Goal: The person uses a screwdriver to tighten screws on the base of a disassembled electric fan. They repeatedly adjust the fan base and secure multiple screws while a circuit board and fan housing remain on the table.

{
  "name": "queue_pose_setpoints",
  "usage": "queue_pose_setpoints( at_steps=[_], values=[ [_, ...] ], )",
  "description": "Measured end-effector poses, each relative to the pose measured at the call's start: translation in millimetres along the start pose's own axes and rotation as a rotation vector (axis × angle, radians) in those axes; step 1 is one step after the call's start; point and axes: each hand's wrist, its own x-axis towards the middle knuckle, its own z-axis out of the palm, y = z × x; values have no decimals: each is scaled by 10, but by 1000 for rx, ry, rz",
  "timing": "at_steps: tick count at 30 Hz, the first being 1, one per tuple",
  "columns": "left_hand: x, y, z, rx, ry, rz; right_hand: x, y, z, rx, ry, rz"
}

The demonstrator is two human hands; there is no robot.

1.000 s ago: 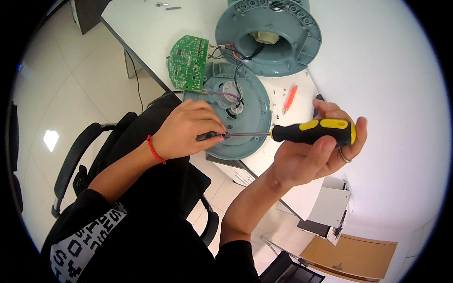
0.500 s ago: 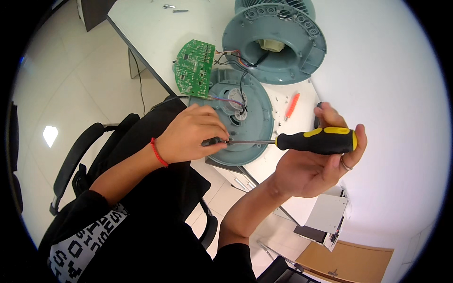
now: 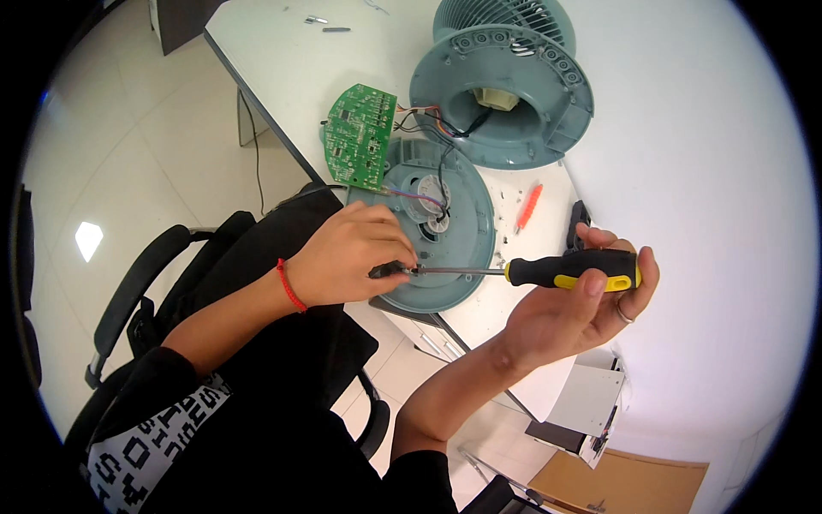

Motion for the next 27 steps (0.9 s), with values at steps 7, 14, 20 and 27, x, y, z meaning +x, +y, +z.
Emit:
queue_pose_setpoints(
  at_steps=[7,14,20,27],
  values=[
    [17,9,0,0,-21,-7,7,31,2,219,-54,-16],
    [5,-1,5,-4,-20,-13,38,-68,66,222,-55,29],
    [14,13,-12,-21,-4,-24,29,17,-47,78,-77,13],
    [14,14,-5,-39,5,-35,-11,-70,134,-255,60,18]
  ],
)
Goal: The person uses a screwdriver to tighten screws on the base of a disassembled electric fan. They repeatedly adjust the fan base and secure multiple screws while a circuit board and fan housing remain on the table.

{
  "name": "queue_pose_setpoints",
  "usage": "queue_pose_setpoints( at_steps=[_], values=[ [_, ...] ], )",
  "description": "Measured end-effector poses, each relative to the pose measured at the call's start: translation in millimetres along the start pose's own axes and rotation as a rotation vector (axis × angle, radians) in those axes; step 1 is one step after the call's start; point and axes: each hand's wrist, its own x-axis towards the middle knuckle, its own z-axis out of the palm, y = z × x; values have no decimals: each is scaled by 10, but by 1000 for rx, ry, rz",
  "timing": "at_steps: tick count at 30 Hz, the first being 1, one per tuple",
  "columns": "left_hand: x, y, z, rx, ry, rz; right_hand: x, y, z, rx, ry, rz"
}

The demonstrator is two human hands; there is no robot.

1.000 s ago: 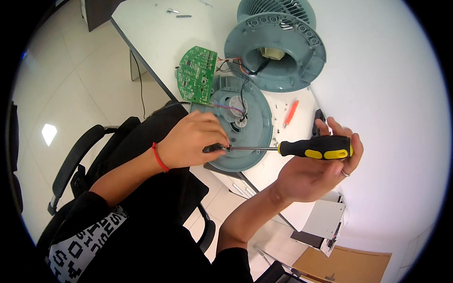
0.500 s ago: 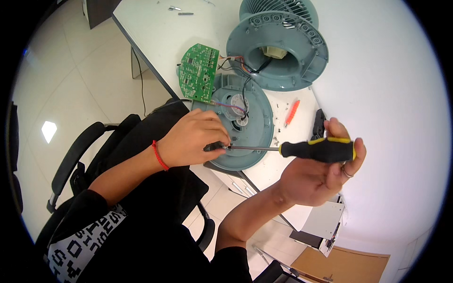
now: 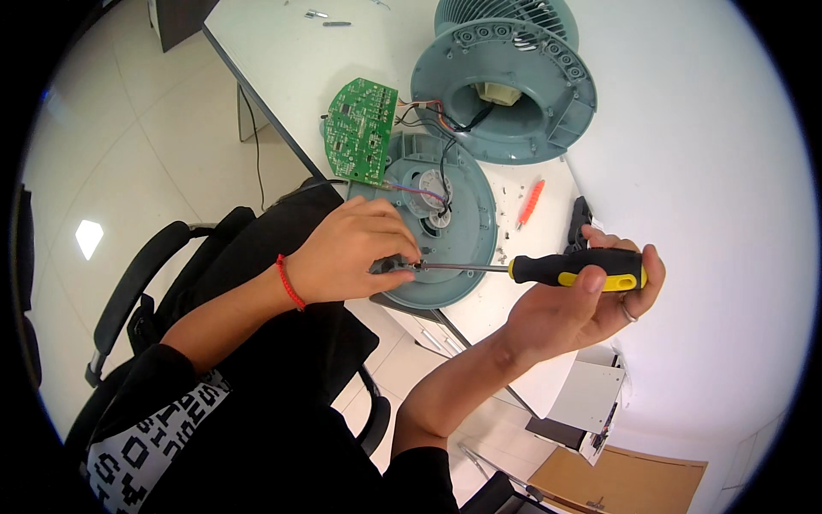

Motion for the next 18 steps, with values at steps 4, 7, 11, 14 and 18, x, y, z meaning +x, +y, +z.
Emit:
queue_pose_setpoints(
  at_steps=[4,7,11,14,18],
  values=[
    [-11,8,9,10,6,-9,101,68,-186,322,-125,9],
    [10,29,8,7,14,-13,111,77,-159,310,-121,-29],
    [45,43,19,27,-3,-6,96,15,-160,146,-39,-37],
    [70,30,-28,-8,-3,-6,220,32,-122,458,-265,-112],
    [147,82,-24,-15,-36,0,142,38,-136,352,-231,-152]
  ],
)
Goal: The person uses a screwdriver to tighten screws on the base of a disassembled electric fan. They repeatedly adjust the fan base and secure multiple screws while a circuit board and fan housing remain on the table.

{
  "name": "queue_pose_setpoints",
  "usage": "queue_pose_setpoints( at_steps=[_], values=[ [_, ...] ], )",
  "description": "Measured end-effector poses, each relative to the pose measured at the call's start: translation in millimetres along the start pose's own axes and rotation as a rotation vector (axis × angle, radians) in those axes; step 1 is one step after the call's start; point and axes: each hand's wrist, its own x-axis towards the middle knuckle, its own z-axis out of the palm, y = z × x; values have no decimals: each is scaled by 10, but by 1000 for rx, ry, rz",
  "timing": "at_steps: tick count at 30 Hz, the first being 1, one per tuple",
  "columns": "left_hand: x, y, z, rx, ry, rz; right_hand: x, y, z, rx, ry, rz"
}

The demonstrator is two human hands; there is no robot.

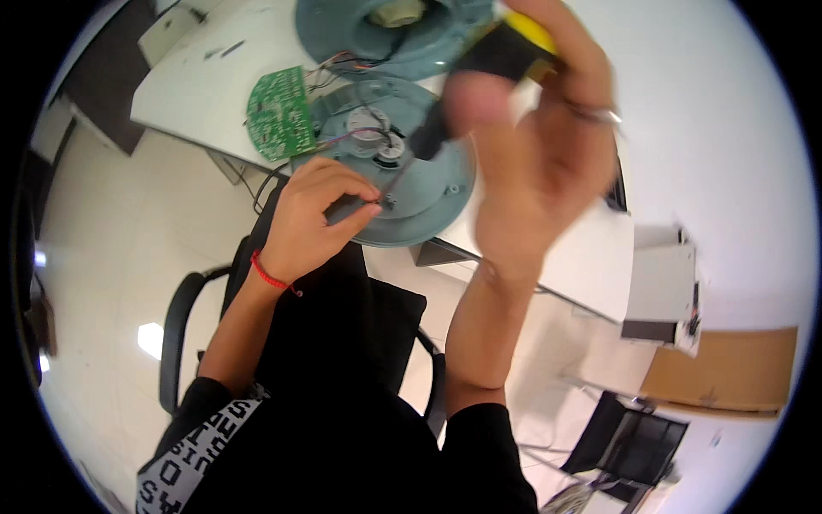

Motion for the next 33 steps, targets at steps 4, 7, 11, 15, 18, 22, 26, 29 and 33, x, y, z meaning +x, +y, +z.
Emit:
queue_pose_setpoints(
  at_steps=[4,7,11,15,18,22,26,29,33],
  values=[
    [68,86,14,16,-28,4,-3,-42,-57,-19,2,25],
    [70,29,-7,7,-79,-7,93,-274,207,-137,179,81],
    [131,73,-68,12,-178,-37,130,-299,-84,-351,-130,-82],
    [169,93,-79,50,-223,-1,53,-165,-17,-301,-12,-117],
    [148,80,-90,69,-211,3,126,-291,-56,-323,-118,7],
    [142,63,-21,32,-182,15,38,-58,9,-88,-82,56],
    [107,130,-31,41,-157,-92,117,-334,108,-238,39,-68],
    [82,97,-4,36,-148,-75,143,-527,35,-282,-49,92],
    [88,122,1,44,-166,-84,121,-507,-5,-213,-56,144]
  ],
)
